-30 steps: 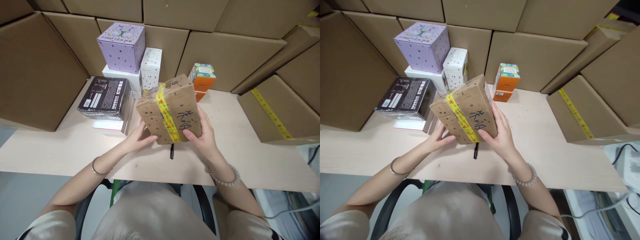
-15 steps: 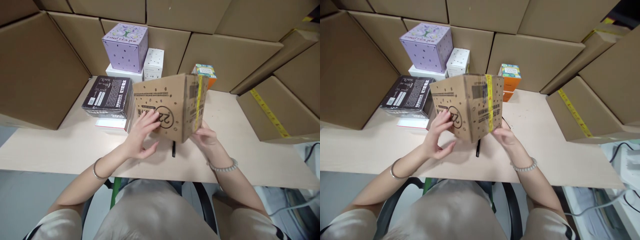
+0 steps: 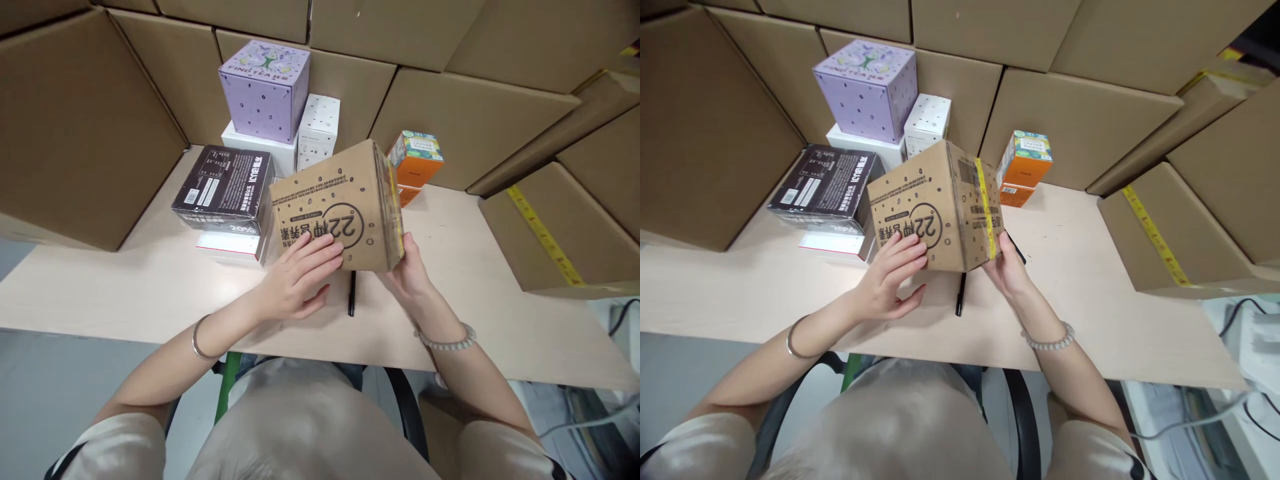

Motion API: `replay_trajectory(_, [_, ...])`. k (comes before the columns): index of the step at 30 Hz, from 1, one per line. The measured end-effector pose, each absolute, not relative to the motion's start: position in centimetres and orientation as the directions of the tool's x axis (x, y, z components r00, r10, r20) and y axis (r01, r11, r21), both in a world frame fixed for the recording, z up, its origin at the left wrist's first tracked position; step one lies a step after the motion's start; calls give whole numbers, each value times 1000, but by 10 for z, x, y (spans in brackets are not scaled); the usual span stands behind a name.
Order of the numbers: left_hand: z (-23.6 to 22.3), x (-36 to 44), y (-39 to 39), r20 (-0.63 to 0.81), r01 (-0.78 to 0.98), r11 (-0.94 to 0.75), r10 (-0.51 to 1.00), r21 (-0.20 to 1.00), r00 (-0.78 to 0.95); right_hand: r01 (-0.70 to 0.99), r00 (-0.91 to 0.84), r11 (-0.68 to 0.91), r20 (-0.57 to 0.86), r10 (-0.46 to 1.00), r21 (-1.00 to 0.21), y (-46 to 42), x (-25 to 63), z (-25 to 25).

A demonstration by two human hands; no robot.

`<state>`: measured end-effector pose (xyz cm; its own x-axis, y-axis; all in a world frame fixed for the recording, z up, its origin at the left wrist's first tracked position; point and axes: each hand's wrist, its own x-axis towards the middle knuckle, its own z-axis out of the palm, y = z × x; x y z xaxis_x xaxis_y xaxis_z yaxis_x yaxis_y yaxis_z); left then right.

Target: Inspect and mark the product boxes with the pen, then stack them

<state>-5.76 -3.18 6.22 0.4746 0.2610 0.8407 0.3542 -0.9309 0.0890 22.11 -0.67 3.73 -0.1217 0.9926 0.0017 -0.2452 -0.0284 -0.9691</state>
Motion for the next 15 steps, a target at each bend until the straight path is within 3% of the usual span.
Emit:
replay_trajectory(4, [53,-54,-32,878,283,-935,310,212,364,30,4,220,220,975,-975,-9,233,33])
replay_trajectory(8, [35,-48,-32,819,214,-869,493,446,295,300,54,430,466,883,-851,-19,233,43])
replay_trajectory(11, [20,-46,-27,723,62,-761,635,645,272,553,-37,576,673,739,-602,-31,226,57])
replay_trajectory(15, [8,-48,-16,636,-187,-609,730,771,250,750,-205,625,822,531,-217,-41,215,70])
